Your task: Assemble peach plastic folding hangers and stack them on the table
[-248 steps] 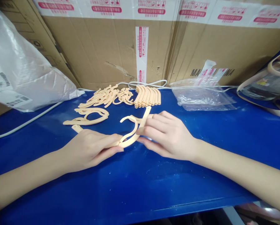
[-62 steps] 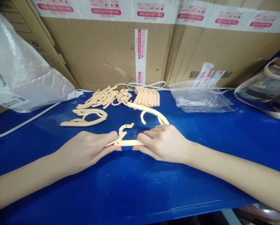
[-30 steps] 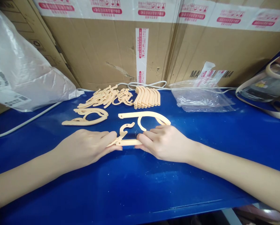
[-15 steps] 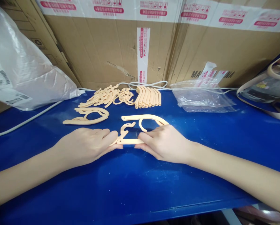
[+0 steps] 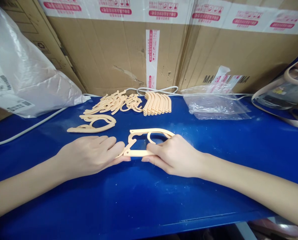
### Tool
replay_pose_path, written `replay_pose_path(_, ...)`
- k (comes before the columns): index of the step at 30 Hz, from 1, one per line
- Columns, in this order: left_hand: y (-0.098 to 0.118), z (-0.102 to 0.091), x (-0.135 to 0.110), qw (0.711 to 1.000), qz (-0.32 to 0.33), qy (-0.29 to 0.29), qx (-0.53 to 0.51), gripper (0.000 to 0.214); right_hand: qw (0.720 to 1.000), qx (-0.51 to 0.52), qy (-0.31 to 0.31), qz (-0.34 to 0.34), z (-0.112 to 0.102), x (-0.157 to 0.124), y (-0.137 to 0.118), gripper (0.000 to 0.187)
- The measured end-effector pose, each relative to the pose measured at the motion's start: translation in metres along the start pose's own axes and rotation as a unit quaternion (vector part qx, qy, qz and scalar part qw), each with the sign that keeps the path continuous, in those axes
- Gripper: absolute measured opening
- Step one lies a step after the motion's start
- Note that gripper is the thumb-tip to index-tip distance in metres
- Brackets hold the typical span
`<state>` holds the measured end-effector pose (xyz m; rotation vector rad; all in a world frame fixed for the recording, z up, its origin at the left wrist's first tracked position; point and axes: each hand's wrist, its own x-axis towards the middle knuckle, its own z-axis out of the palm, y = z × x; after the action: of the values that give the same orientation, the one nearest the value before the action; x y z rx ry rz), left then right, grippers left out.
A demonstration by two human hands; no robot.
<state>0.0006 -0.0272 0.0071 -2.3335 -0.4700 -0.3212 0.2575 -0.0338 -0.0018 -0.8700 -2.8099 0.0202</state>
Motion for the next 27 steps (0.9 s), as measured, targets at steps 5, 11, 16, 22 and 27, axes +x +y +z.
replay_pose_path(5,-0.0003,0.0004,0.0004,1.0,0.0,0.013,0.008,0.037,1.0,0.018,-0.006,0.007,-0.0004,0.0001,0.0002,0.041)
replay_pose_path(11,0.0003,0.0021,0.001,0.999,-0.013,0.036,-0.019,0.035,1.0,0.021,-0.011,0.012,-0.0014,-0.0005,0.0002,0.04)
replay_pose_path(16,0.0011,0.0027,0.0008,0.998,-0.03,0.043,-0.044,0.035,1.0,0.012,-0.001,0.012,-0.0005,-0.0001,-0.0006,0.039)
replay_pose_path(22,0.003,0.0073,-0.0002,0.992,-0.058,0.06,-0.09,0.039,0.999,-0.024,0.024,0.0,0.0018,0.0005,-0.002,0.041)
replay_pose_path(27,0.0047,0.0085,0.0,0.99,-0.073,0.06,-0.106,0.041,0.999,-0.031,0.025,0.001,0.0017,-0.0005,-0.0041,0.041)
